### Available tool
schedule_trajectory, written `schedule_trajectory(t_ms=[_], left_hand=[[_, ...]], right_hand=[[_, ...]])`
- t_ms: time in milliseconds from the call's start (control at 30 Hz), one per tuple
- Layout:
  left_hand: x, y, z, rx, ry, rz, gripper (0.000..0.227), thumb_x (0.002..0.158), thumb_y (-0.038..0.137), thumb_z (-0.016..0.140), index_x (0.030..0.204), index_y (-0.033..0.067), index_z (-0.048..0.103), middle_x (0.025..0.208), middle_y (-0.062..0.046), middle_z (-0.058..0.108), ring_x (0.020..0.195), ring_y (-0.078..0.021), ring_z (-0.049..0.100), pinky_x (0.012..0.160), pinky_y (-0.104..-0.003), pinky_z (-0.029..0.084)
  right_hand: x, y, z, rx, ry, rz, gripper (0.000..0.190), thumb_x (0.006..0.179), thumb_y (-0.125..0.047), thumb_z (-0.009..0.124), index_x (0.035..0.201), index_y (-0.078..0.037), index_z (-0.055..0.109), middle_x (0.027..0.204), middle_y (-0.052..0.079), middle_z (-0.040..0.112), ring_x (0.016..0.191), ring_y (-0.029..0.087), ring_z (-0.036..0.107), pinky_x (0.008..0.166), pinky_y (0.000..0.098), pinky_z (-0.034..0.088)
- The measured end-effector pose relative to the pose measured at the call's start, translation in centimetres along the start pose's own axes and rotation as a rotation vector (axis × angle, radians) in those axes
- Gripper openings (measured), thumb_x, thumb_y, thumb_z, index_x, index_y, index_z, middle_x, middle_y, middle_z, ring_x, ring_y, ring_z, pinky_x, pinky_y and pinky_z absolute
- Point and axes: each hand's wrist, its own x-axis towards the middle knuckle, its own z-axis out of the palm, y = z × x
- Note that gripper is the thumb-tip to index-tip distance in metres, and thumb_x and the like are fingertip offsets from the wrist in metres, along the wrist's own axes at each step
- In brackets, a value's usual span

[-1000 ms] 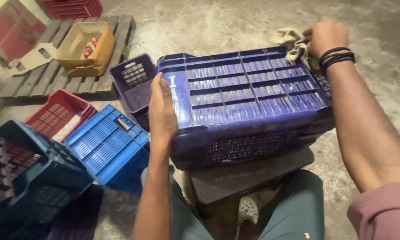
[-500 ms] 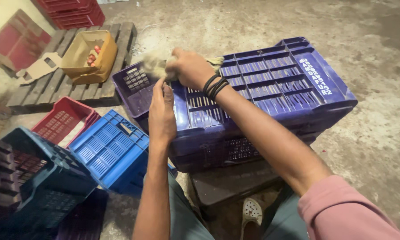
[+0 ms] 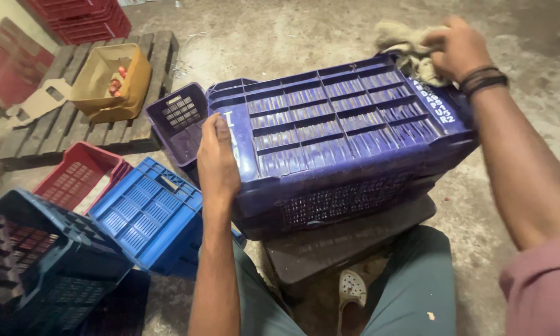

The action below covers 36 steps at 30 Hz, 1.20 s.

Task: The person wipes the exterior and interior surfaces of a purple plastic crate using a cloth. The person scrubs the top, sides, and inside of the crate, then places it aside.

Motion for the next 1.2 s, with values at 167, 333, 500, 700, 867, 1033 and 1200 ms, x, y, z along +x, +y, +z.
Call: schedule_trajectory(t_ms=[167,333,500,700,867,1033,1200], left_hand=[[0.2,0.6,1.0,0.279,-0.073,-0.028,0.076,0.102,0.061,0.038,0.146,0.0003,0.045,0.141,-0.023,0.057,0.131,-0.04,0.054,0.108,-0.06,0.032],[0.7,0.2,2.2,0.494,-0.23,-0.038,0.084,0.098,0.065,0.044,0.153,0.0007,0.035,0.156,-0.019,0.044,0.143,-0.0364,0.045,0.117,-0.069,0.014],[0.8,0.0,2.2,0.53,-0.244,-0.039,0.088,0.096,0.064,0.05,0.154,-0.0005,0.031,0.157,-0.02,0.042,0.139,-0.0386,0.046,0.116,-0.069,0.015],[0.5,-0.1,3.3,0.662,-0.196,-0.118,0.084,0.096,0.047,0.057,0.152,-0.0093,0.03,0.158,-0.025,0.039,0.134,-0.04,0.05,0.12,-0.07,0.007],[0.1,-0.9,4.1,0.793,-0.09,-0.001,0.079,0.094,0.042,0.058,0.143,-0.0174,0.039,0.15,-0.033,0.041,0.14,-0.0405,0.043,0.116,-0.066,0.013],[-0.1,-2.0,3.7,0.719,-0.109,0.041,0.064,0.099,0.036,0.053,0.138,-0.014,0.048,0.15,-0.036,0.043,0.141,-0.0429,0.043,0.12,-0.055,0.023],[-0.3,-1.8,2.8,0.7,-0.112,0.146,0.052,0.096,0.024,0.052,0.142,-0.0005,0.056,0.152,-0.031,0.046,0.142,-0.044,0.043,0.12,-0.054,0.025]], right_hand=[[-8.9,-4.1,-6.1,0.049,0.132,-0.073,0.021,0.089,-0.006,0.07,0.109,-0.008,0.076,0.12,0.016,0.062,0.11,0.033,0.066,0.096,0.0406,0.055],[-12.9,-10.6,-9.4,0.103,0.106,-0.112,0.032,0.084,-0.007,0.07,0.113,-0.017,0.079,0.124,0.014,0.064,0.11,0.031,0.067,0.093,0.0375,0.056],[-8.6,-11.1,-7.5,-0.025,0.055,-0.025,0.029,0.088,-0.004,0.069,0.111,-0.018,0.08,0.117,0.013,0.066,0.106,0.033,0.068,0.094,0.0421,0.057],[-1.3,-11.3,-1.1,-0.082,0.017,0.043,0.026,0.083,-0.007,0.072,0.105,-0.016,0.082,0.109,0.021,0.065,0.092,0.041,0.067,0.084,0.0485,0.056],[2.2,-16.8,2.9,0.026,0.076,-0.053,0.022,0.077,-0.016,0.08,0.099,-0.011,0.079,0.105,0.021,0.066,0.092,0.041,0.068,0.079,0.0488,0.055],[0.9,-29.8,4.4,0.2,-0.028,-0.378,0.017,0.083,-0.005,0.07,0.095,-0.013,0.077,0.109,0.018,0.065,0.089,0.037,0.068,0.078,0.0469,0.056],[-5.5,-36.6,0.5,0.309,0.028,-0.601,0.027,0.082,-0.002,0.065,0.107,-0.009,0.073,0.119,0.021,0.064,0.092,0.038,0.068,0.075,0.044,0.057]])
